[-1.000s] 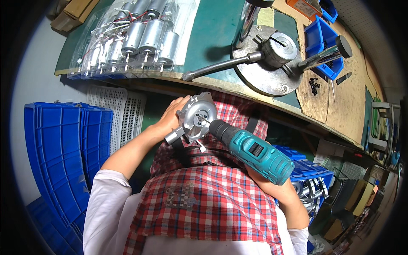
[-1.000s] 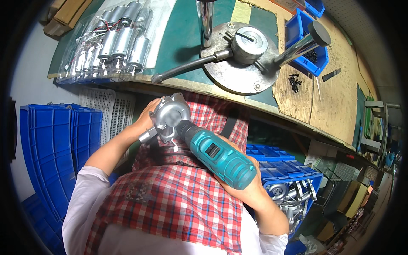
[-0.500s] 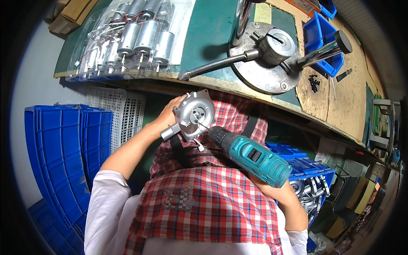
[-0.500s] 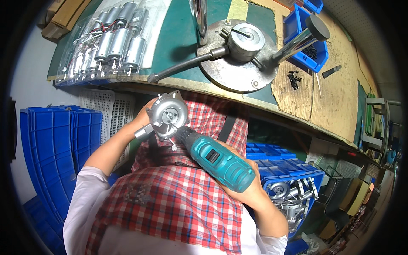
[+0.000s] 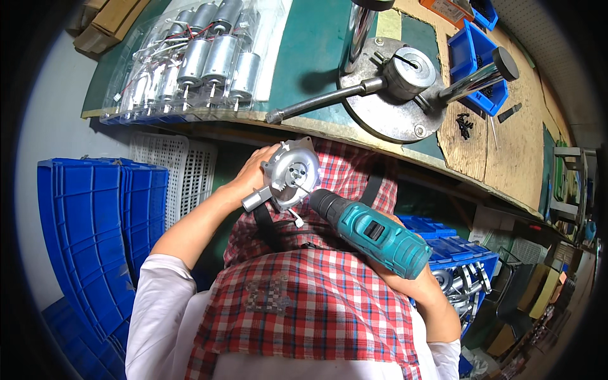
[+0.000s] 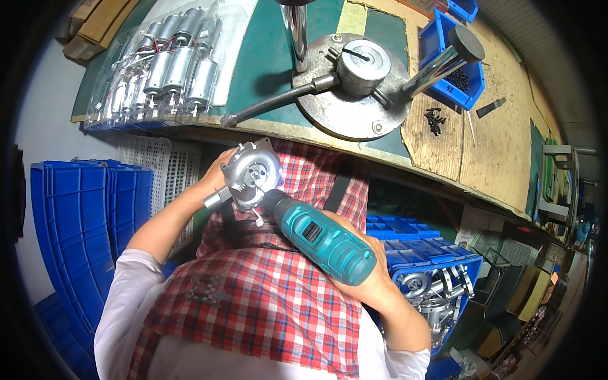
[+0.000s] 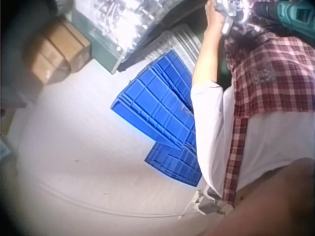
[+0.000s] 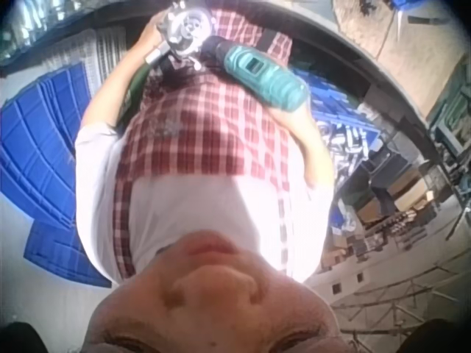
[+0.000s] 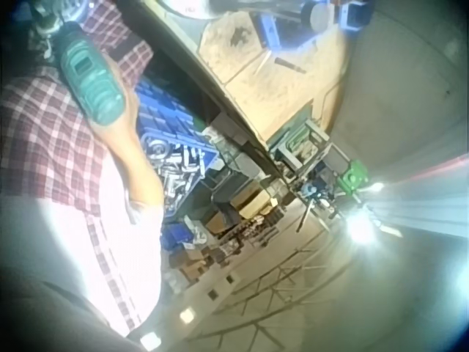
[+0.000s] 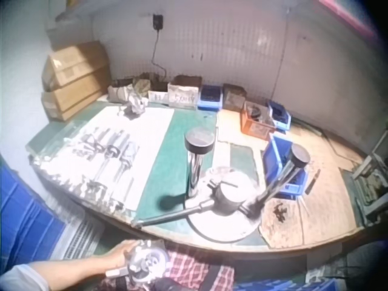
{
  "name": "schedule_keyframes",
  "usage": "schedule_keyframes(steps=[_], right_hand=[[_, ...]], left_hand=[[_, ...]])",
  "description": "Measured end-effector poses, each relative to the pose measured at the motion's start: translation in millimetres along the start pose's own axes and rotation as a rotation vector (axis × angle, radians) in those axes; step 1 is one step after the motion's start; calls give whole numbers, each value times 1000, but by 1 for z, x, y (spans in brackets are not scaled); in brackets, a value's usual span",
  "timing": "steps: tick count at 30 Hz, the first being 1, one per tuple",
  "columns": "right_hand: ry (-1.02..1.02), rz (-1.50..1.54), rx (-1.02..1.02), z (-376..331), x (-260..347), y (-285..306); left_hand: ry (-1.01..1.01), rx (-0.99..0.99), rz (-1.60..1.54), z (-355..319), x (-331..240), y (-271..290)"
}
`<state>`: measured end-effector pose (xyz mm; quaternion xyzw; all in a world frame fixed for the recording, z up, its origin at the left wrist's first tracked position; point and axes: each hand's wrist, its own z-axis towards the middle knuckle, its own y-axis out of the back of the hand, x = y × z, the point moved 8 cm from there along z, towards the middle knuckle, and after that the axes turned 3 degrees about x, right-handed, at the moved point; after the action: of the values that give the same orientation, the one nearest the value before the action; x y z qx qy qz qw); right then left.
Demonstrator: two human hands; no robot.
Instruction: The person assembles metal components by inserting cylindrical parts into a circular housing and tightening them with a cordless drill. They repeat this process for multiple units, then place the finished assemblies into a blue bin and handle a clear plastic tray.
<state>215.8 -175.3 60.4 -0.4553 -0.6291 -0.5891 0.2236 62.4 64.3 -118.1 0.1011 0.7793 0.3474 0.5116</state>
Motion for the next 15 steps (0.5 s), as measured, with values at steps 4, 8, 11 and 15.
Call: schedule_keyframes(steps=[4,8,11,15], right_hand=[[-33,61,-28,-3,-9,-4],[-88,186,-10,-12,-12,-1],[-139,342,-61,-32,-37,20],[-77,794,-354,-91,-51,94]], left_hand=[[10,10,14,-1,-8,2],[-66,-42,-90,-1,-13,7],[64,102,-15,4,-33,18],[233,275,-600,-18,-92,38]])
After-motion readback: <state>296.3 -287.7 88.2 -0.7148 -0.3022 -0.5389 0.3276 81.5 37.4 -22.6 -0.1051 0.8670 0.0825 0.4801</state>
